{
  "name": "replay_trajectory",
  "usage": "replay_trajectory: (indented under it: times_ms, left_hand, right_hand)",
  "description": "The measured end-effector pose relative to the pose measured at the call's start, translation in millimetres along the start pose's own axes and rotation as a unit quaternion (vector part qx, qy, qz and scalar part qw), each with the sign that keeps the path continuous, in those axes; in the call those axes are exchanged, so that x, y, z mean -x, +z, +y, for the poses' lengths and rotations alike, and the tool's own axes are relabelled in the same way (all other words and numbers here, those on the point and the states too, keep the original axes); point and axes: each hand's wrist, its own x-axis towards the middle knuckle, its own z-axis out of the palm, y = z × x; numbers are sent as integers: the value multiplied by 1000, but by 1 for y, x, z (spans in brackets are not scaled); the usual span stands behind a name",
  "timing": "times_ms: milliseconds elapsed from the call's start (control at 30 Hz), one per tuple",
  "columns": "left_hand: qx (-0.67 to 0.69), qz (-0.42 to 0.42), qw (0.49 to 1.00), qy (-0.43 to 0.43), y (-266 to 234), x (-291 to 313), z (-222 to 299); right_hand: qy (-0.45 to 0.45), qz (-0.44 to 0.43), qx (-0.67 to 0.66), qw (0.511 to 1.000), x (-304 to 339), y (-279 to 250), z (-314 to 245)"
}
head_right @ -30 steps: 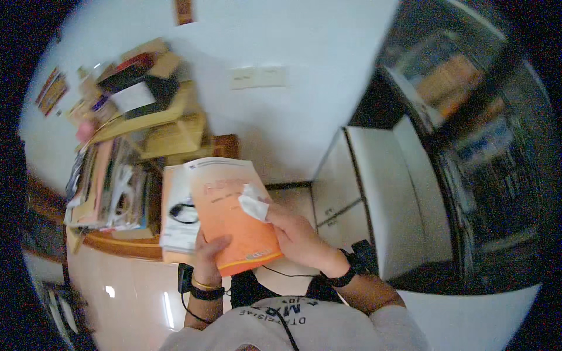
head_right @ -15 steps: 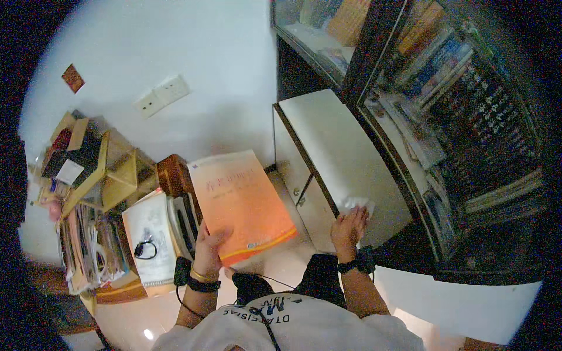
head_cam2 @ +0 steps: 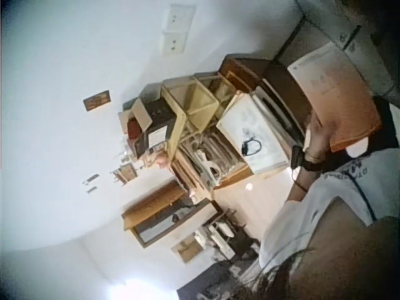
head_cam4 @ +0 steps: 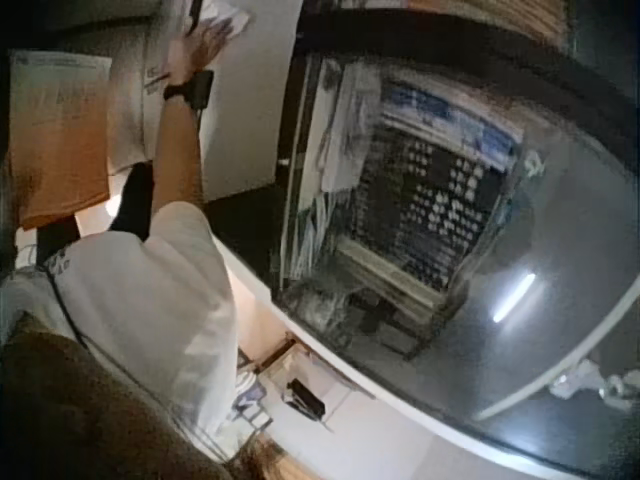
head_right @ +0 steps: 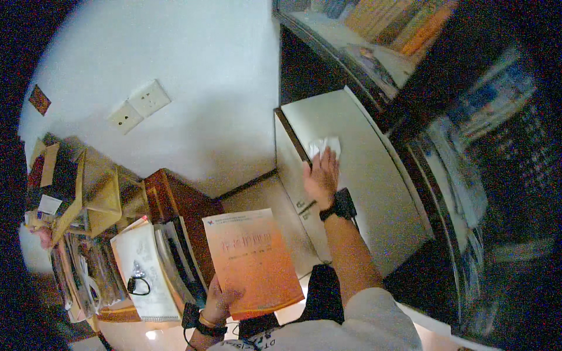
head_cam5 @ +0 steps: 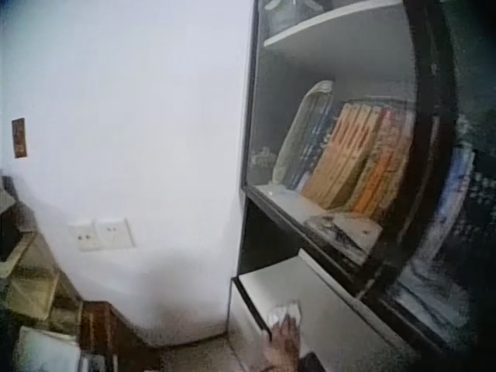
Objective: The person wipes a book cover with a tissue, sorts through a stack of books and notebooks on a dresser, and places them into a glass-door cabinet.
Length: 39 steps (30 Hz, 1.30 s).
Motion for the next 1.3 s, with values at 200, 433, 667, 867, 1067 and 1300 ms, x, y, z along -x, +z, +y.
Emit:
replay_trajectory:
  times_ms: [200, 433, 667, 867, 1067, 1300]
  left_hand:
    - [-13, 5, 1000, -5, 6, -39, -5]
    - [-35, -17, 999, -17, 22, -86, -3]
    - [-39, -44, 998, -20, 47, -107, 18]
    - [-9, -43, 999, -10, 45, -99, 30]
    - [18, -5, 1000, -15, 14, -91, 25]
    - [-3, 20, 1000, -15, -6, -97, 14]
  right_hand:
    - [-44, -19, 30, 998, -152, 65, -10]
    - [20, -2, 26, 999, -194, 91, -14]
    - [176, -118, 77, 974, -89, 10, 38]
    - [221, -206, 314, 900, 42, -95, 89]
    - [552, 48, 190, 811, 36, -66, 126]
    - [297, -83, 171, 936, -123, 6, 96]
